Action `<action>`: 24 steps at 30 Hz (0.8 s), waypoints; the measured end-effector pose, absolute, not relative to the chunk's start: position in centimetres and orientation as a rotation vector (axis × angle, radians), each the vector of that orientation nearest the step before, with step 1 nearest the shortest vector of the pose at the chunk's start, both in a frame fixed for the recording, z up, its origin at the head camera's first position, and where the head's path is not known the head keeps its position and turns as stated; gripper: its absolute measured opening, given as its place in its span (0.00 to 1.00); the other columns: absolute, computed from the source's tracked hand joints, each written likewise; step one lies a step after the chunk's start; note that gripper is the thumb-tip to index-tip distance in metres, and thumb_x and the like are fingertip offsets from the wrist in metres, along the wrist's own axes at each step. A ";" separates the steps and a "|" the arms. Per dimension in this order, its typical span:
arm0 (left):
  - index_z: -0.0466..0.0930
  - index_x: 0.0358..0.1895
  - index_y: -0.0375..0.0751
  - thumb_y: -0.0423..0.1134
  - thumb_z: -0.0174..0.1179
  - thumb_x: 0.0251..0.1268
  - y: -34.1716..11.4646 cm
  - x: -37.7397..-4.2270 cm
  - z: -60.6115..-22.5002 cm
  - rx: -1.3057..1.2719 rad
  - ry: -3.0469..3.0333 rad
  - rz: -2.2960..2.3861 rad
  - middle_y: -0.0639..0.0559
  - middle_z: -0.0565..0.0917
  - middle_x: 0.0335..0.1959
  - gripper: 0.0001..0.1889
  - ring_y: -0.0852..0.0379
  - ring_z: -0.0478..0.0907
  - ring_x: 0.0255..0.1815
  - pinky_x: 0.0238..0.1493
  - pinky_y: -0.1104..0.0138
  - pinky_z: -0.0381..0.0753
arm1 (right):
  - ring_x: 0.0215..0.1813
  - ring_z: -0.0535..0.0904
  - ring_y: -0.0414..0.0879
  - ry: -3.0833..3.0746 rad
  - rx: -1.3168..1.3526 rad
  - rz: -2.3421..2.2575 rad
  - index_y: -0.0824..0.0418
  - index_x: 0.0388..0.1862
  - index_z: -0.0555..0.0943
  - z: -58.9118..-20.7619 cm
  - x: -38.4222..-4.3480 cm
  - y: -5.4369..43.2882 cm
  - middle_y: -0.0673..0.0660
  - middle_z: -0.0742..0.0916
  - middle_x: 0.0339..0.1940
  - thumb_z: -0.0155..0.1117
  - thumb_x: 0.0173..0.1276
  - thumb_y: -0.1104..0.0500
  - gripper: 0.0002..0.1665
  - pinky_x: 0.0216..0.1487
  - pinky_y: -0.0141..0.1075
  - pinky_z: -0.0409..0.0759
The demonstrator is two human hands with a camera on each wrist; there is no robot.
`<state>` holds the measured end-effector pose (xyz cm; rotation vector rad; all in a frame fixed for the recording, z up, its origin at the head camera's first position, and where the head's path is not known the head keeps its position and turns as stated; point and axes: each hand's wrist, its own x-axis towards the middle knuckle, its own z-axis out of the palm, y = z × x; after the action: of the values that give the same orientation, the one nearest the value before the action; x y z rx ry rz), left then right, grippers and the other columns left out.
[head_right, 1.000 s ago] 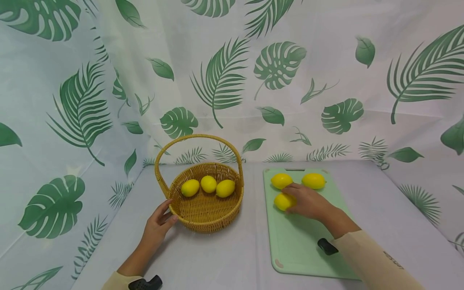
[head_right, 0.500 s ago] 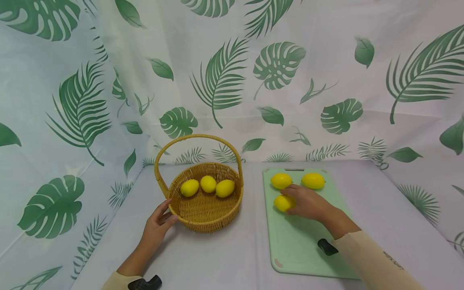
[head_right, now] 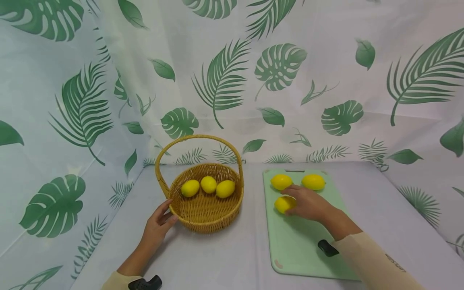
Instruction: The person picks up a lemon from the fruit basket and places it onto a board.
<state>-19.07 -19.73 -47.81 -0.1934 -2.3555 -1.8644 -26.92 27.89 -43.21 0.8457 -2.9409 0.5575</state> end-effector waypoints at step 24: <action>0.62 0.73 0.37 0.36 0.65 0.66 -19.6 -18.9 -47.3 -0.203 -2.370 -1.814 0.41 0.62 0.73 0.34 0.40 0.69 0.65 0.55 0.60 0.77 | 0.61 0.74 0.57 -2.935 0.936 0.496 0.56 0.61 0.80 -40.2 -26.8 23.4 0.58 0.80 0.60 0.75 0.58 0.51 0.32 0.59 0.54 0.73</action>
<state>-18.92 -19.57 -47.29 -0.2032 -2.3704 -1.8140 -26.82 23.41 -40.24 0.9362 -2.9348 0.4962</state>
